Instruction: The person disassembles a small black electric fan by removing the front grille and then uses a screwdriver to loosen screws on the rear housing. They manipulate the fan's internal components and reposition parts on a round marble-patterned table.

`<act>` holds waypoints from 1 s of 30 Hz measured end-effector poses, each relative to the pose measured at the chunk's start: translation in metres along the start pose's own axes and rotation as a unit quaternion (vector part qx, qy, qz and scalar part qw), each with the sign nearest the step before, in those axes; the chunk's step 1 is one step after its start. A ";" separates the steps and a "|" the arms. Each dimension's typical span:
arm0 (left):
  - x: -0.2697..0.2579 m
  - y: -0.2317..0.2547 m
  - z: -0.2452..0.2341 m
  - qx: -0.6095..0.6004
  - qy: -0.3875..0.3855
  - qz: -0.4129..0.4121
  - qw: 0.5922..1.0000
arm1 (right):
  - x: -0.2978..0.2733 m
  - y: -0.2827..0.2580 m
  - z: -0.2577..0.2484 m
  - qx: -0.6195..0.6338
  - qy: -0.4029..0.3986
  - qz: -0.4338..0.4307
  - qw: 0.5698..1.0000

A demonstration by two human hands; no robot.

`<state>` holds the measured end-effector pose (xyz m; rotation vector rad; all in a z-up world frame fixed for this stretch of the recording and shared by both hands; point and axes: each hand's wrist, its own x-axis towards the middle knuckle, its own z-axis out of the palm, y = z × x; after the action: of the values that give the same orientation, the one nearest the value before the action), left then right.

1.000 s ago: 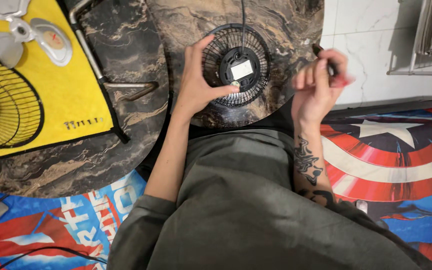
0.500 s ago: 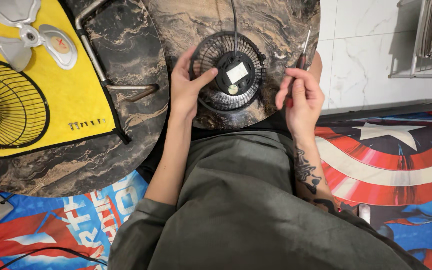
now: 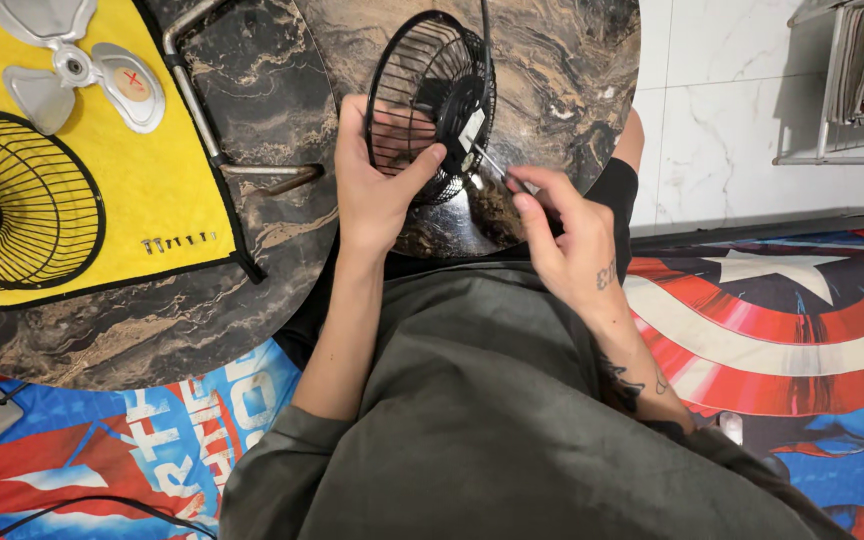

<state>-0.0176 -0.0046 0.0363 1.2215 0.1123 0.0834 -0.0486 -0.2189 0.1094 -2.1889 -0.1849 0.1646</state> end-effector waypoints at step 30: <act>-0.001 -0.012 -0.012 -0.025 -0.011 -0.021 0.999 | 0.007 -0.001 0.013 -0.064 0.050 -0.101 0.991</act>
<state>-0.0198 0.0023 0.0213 1.1695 0.1157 0.0351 -0.0441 -0.2062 0.1022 -2.2837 -0.3673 -0.0739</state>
